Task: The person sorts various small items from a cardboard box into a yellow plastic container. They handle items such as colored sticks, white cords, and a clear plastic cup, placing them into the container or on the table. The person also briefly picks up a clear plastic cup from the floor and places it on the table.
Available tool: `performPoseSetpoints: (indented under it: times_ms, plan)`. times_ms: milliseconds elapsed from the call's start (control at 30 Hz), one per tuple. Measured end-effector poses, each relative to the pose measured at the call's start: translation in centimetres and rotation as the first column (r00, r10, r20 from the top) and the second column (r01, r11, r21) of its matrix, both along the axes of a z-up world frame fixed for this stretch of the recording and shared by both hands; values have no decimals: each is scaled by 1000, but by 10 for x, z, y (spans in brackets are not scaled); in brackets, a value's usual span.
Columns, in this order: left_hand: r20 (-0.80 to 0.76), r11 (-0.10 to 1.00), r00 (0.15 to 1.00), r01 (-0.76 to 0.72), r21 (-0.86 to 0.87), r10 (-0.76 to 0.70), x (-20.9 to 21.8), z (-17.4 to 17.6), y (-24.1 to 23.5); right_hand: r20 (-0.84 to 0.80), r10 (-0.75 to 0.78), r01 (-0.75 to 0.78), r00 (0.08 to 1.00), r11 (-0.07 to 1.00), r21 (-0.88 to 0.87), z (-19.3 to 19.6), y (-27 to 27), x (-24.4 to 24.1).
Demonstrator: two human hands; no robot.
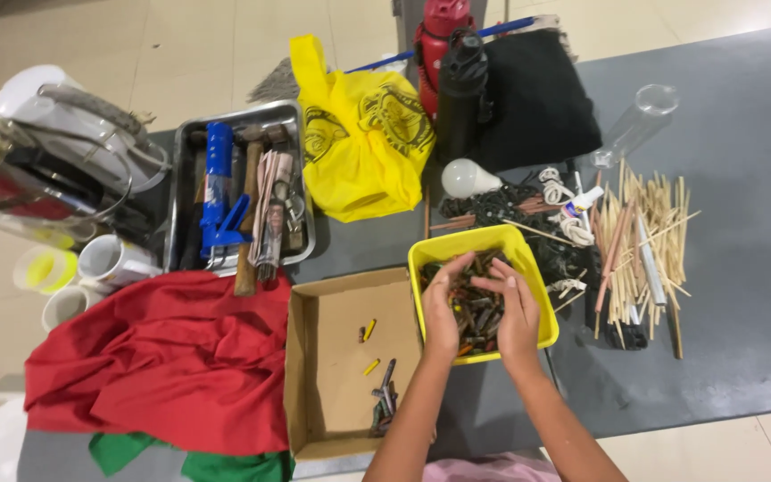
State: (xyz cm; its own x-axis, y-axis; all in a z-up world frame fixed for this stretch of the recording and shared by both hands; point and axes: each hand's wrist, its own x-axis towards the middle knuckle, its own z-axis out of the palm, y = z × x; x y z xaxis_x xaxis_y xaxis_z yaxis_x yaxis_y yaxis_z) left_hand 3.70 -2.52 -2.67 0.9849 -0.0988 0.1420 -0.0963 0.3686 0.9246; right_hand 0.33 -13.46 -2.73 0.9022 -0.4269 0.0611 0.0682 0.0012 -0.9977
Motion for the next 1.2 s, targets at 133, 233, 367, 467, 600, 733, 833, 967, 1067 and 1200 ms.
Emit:
performPoseSetpoints:
  times_ms: [133, 233, 367, 467, 600, 733, 833, 967, 1067, 1200]
  plan:
    - [-17, 998, 998, -63, 2, 63, -8, 4, 27, 33, 58, -57, 998, 998, -30, 11, 33, -6]
    - [14, 983, 986, -164, 87, 163, -13, -13, 55, 40, 167, -168, 985, 986, 19, 7, 64, -5]
    - [-103, 948, 942, -313, 62, 318, -21, -51, 102, -3, 376, -376, 927, 927, -6, -7, 104, -5]
    - [-138, 907, 904, -376, 189, 404, -30, -88, 148, -121, 519, -533, 846, 819, -214, -16, 133, -8]
    - [3, 541, 899, -267, 797, 439, -52, -117, 187, -357, 595, -669, 720, 459, -585, -56, 157, -10]
    - [-58, 507, 915, -168, 845, 400, -79, -123, 197, -404, 590, -621, 699, 220, -752, -53, 174, -11]
    - [-88, 525, 930, -121, 842, 356, -89, -124, 201, -421, 559, -551, 714, 78, -831, -56, 180, -14]
    - [-189, 476, 947, 46, 878, 258, -97, -91, 208, -517, 518, -620, 681, 32, -784, -68, 177, -20]
    - [-329, 413, 929, 236, 880, 171, -100, -51, 207, -544, 526, -658, 654, 40, -752, -70, 170, -23]
    - [-509, 264, 860, 483, 834, 35, -105, -26, 199, -638, 560, -783, 528, 31, -621, -79, 160, -34]
